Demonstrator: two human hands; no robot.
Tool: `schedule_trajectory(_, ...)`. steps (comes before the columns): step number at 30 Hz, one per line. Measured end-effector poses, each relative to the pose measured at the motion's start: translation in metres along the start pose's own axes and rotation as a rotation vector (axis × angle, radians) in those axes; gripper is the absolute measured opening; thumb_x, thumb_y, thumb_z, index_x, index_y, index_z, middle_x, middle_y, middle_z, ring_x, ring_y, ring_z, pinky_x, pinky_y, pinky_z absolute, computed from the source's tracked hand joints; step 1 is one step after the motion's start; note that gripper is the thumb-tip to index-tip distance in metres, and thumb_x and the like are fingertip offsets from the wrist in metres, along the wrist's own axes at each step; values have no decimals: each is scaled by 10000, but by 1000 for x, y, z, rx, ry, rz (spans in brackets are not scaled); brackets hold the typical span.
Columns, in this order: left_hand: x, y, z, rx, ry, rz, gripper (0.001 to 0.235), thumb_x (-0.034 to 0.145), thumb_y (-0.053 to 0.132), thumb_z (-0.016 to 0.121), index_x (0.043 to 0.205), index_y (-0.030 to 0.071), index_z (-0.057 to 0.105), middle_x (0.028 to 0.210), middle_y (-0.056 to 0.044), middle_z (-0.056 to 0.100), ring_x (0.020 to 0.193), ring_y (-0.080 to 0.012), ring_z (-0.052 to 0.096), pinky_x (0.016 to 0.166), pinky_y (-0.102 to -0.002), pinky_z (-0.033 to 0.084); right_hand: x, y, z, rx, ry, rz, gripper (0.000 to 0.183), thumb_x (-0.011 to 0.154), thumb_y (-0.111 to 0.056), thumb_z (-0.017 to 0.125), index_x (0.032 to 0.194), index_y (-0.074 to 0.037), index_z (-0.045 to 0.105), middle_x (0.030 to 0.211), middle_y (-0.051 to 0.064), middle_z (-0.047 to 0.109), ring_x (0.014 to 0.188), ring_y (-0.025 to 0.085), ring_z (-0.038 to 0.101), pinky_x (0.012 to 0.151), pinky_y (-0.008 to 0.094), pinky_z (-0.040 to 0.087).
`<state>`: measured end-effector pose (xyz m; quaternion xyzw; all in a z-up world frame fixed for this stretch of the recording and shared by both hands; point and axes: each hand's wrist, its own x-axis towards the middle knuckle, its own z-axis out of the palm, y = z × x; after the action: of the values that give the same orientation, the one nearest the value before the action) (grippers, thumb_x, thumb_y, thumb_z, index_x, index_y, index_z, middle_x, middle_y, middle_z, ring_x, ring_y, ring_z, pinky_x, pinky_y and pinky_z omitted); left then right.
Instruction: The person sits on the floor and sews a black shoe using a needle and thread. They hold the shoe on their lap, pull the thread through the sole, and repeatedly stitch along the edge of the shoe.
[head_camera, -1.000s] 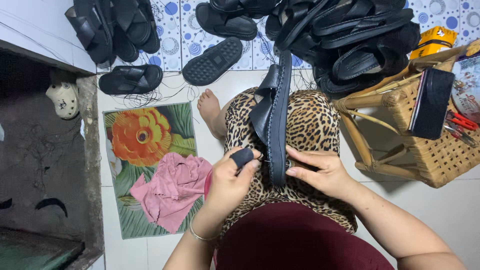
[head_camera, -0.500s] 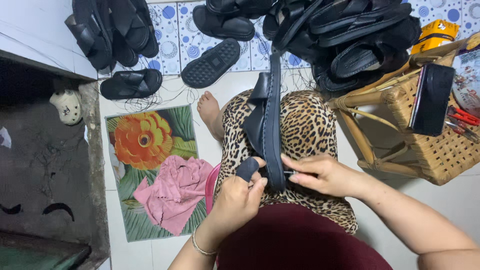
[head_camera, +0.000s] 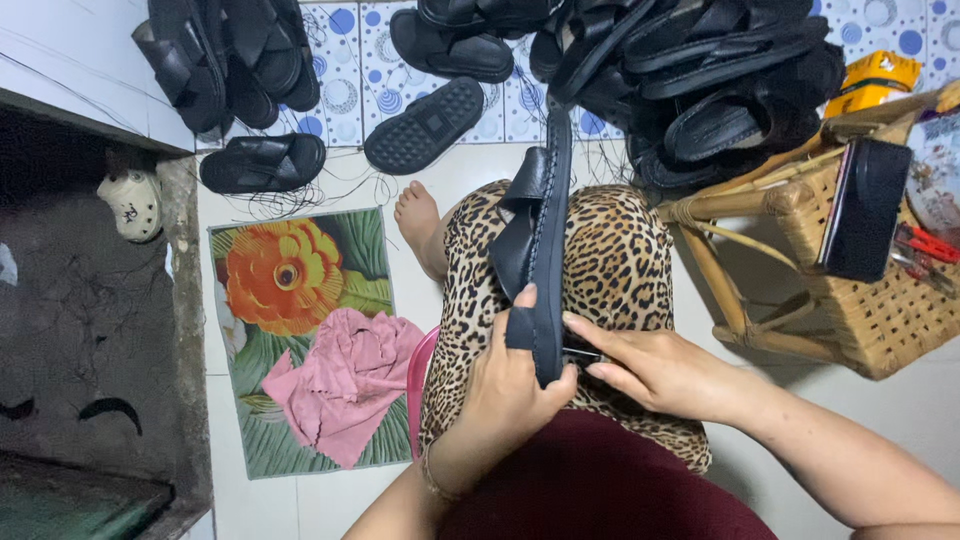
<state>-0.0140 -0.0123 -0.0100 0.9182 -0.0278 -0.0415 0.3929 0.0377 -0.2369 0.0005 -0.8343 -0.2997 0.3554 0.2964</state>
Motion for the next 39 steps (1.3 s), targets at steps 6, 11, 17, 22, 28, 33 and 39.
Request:
schedule_trajectory(6,10,3,-29,-170,-194,-237,1046,711,315,798,1577,198,223,1500,-129,513,1182,-437,640,986,-537,479,-43,9,-15,-142,39,151,694,984,-446,508,1618,-331,252,1400,74,656,1057,346,729,836,429,574)
schedule_trajectory(11,9,1,-14,-163,-112,-205,1101,707,307,792,1598,132,167,1495,-257,519,1217,-493,599,1028,-536,452,-38,4,-1,-72,86,316,735,983,-445,499,1642,-342,191,1266,101,681,1010,366,699,852,407,538)
schedule_trajectory(17,0,-3,18,-225,63,-140,1112,743,291,795,1607,18,149,1341,-361,556,1163,-532,627,948,-552,513,11,-1,57,434,508,125,573,1001,-258,449,1551,-133,351,994,68,816,811,202,798,794,314,610)
schedule_trajectory(22,3,-14,30,-175,212,40,1097,703,228,804,1587,-62,221,1152,-398,648,995,-548,695,789,-570,576,39,4,66,1244,731,-100,297,1083,-231,452,1030,30,583,698,66,474,452,118,493,353,242,486)
schedule_trajectory(28,9,-25,27,-147,213,197,1096,624,269,817,1568,-21,343,1126,-293,692,961,-449,733,754,-477,605,16,9,81,1330,778,-53,414,1097,-270,460,801,13,527,568,15,335,347,95,372,265,235,381)
schedule_trajectory(33,14,-18,-16,-199,-215,-240,1149,668,372,790,1648,205,214,943,-310,731,904,-507,738,680,-572,552,-74,43,42,995,1117,362,358,1143,-290,510,854,-81,532,572,67,533,392,130,579,355,285,543)
schedule_trajectory(39,4,-44,22,-154,100,143,1181,613,322,864,1584,-21,285,911,-326,729,816,-495,742,667,-552,576,-321,334,52,1334,864,-386,311,1154,-211,506,869,-109,573,790,2,479,707,97,435,634,183,381)
